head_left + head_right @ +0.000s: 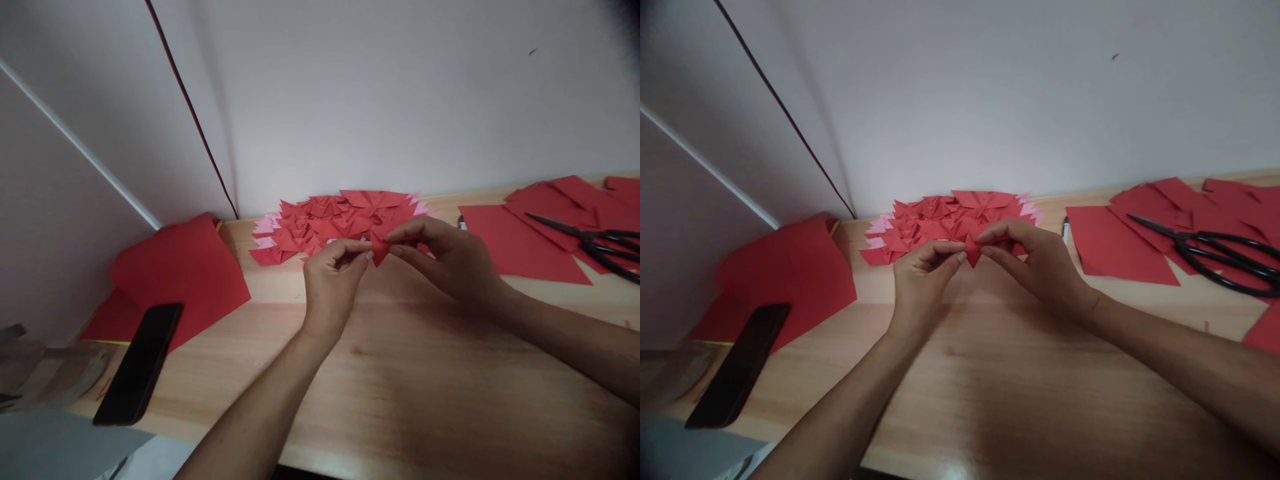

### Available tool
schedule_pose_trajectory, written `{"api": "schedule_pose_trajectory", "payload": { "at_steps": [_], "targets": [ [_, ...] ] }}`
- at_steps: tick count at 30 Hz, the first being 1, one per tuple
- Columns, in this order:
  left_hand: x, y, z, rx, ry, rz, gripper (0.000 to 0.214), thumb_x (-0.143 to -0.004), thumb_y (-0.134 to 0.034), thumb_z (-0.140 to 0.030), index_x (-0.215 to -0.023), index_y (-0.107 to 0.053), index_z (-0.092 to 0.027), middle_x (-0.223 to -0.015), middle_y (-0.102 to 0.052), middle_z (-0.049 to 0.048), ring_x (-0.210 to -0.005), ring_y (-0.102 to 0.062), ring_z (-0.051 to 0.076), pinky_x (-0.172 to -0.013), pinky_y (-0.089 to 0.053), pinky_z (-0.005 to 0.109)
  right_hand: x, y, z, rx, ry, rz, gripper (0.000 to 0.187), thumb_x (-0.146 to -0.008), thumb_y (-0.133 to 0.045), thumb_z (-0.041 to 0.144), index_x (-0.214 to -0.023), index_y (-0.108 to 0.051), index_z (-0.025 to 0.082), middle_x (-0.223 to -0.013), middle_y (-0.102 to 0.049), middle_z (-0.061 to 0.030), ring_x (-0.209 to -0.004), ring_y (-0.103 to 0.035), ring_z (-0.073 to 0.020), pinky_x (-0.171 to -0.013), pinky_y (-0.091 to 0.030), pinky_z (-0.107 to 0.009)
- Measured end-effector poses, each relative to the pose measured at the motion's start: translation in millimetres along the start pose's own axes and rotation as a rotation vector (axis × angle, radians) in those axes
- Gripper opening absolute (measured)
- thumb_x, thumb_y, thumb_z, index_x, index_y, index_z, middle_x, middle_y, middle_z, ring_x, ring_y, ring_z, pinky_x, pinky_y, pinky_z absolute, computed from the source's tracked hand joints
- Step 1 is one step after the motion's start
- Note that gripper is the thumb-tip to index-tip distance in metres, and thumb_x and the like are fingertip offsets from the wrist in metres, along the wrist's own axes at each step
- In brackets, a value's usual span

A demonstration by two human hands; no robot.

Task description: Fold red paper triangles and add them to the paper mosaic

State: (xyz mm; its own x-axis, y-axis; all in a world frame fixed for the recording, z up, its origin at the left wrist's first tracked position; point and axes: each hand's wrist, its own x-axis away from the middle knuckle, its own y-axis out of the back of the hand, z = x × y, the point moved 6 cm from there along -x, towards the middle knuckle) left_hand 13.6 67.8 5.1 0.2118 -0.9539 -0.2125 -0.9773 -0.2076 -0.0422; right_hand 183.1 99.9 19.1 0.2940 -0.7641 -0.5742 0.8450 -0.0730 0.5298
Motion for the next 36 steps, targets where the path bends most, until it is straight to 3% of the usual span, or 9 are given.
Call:
{"api": "schedule_pose_trajectory", "payload": {
  "at_steps": [8,14,18,25,31,36],
  "targets": [
    [-1,-1.3,0,0.032,0.074,0.025,0.008,-0.073,-0.073,-0.013,-0.078,-0.075,-0.019,-0.078,-0.073,0.0011,-0.075,-0.065,0.013,-0.073,-0.051,0.026,0,3,8,0.109,0.098,-0.012,0.005,-0.088,-0.067,0.024,-0.091,-0.069,0.027,-0.086,-0.075,0.0027,-0.072,-0.068,-0.0148,-0.062,-0.051,-0.027],
    [0,-2.3,0,0.08,0.11,0.034,0.007,-0.071,-0.075,-0.015,-0.078,-0.076,-0.019,-0.079,-0.072,0.0013,-0.073,-0.064,0.012,-0.072,-0.051,0.025,1,8,19,0.18,0.256,-0.054,0.003,-0.09,-0.066,0.027,-0.091,-0.069,0.028,-0.083,-0.075,0.0025,-0.067,-0.067,-0.0142,-0.057,-0.048,-0.026],
    [2,-3.3,-1,0.101,0.111,0.042,0.007,-0.071,-0.075,-0.015,-0.078,-0.075,-0.019,-0.078,-0.072,0.001,-0.071,-0.063,0.011,-0.071,-0.051,0.025,2,8,20,0.166,0.255,-0.026,0.005,-0.091,-0.064,0.028,-0.089,-0.068,0.029,-0.083,-0.075,0.0027,-0.066,-0.066,-0.014,-0.056,-0.047,-0.027],
    [5,-6.0,-9,0.01,-0.024,0.046,0.011,-0.076,-0.07,-0.012,-0.084,-0.073,-0.019,-0.084,-0.072,0.0023,-0.079,-0.066,0.013,-0.075,-0.052,0.027,1,8,15,0.165,0.11,-0.037,0.007,-0.091,-0.063,0.032,-0.089,-0.069,0.03,-0.084,-0.075,0.0006,-0.067,-0.067,-0.0173,-0.058,-0.048,-0.03],
    [10,-5.4,-21,-0.127,-0.221,0.003,0.013,-0.08,-0.067,-0.01,-0.083,-0.073,-0.022,-0.086,-0.07,0.0009,-0.085,-0.064,0.014,-0.078,-0.051,0.027,0,8,18,0.179,0.089,-0.025,0.006,-0.09,-0.064,0.031,-0.087,-0.068,0.029,-0.082,-0.074,0.001,-0.064,-0.065,-0.0158,-0.055,-0.044,-0.029],
    [9,-5.8,-21,-0.163,-0.243,0.021,0.014,-0.081,-0.065,-0.009,-0.083,-0.072,-0.021,-0.085,-0.067,0.001,-0.083,-0.062,0.013,-0.075,-0.049,0.026,1,8,18,0.147,0.084,-0.019,0.008,-0.091,-0.062,0.03,-0.085,-0.067,0.028,-0.081,-0.074,0.0021,-0.065,-0.065,-0.0151,-0.055,-0.044,-0.028]
  ]
}}
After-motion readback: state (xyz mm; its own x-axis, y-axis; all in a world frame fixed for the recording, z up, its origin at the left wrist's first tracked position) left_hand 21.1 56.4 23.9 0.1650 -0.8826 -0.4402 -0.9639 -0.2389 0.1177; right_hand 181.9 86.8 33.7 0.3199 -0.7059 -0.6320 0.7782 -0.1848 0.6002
